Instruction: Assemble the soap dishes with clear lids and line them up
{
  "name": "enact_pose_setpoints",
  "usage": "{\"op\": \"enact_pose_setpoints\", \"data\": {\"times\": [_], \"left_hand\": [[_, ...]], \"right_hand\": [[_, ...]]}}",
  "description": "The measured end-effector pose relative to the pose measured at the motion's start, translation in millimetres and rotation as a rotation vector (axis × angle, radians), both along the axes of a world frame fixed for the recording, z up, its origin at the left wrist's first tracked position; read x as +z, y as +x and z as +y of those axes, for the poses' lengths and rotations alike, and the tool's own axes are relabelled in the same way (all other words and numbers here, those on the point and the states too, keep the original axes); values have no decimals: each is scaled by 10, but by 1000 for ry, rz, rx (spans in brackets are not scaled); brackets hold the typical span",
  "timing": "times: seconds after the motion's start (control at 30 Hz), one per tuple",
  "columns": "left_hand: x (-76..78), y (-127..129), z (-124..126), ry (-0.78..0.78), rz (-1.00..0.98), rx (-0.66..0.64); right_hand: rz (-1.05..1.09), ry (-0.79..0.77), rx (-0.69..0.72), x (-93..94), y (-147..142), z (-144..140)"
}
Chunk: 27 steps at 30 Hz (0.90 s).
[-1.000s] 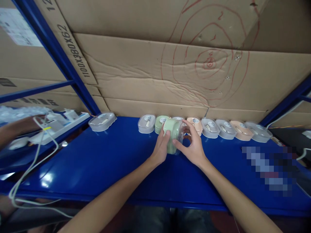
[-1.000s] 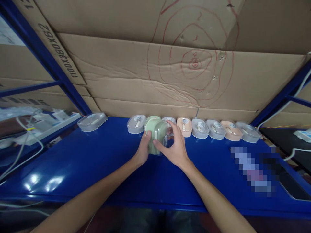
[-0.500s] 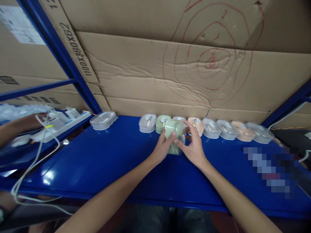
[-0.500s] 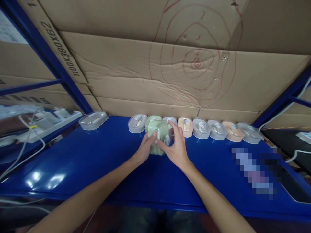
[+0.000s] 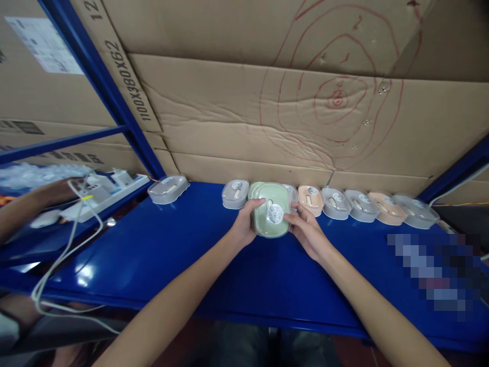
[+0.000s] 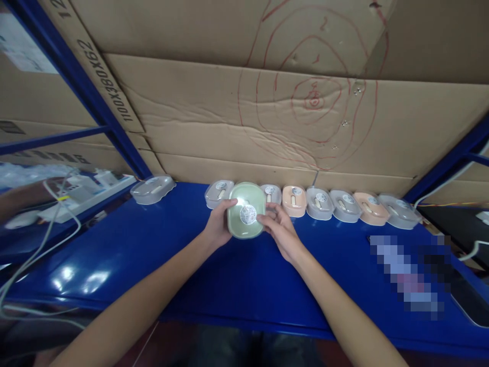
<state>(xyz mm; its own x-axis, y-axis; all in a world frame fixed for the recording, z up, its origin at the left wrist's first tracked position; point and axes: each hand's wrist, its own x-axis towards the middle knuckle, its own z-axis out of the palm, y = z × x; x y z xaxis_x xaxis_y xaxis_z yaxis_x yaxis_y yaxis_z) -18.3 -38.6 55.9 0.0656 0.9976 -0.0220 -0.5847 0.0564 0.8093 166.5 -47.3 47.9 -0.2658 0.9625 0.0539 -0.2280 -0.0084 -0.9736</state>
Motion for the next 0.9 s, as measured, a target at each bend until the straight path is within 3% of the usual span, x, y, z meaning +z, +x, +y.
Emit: {"op": "enact_pose_setpoints", "data": {"times": [0.1,0.3,0.43,0.53,0.67,0.77,0.9], "left_hand": [[3,-31,39,23,35,-48],[58,-42,60,175,215,-53],[98,-99,110,190,256,13],[149,-291,262,207,205,263],[169,-825,587,278,185,713],[63,-1304,797,189,179,974],[-204,-1725,897,-8,435,1123]], "right_hand": [[54,-37,45,2,-4,-4],[150,-39,-146,-64,23,94],[163,-38,-148,-50,18,101],[142,-46,-104,-15,9,71],[101,-25,-92,-12,18,53],[70,-20,-93,-57,13,62],[32,-10,-77,-107,-3,73]]}}
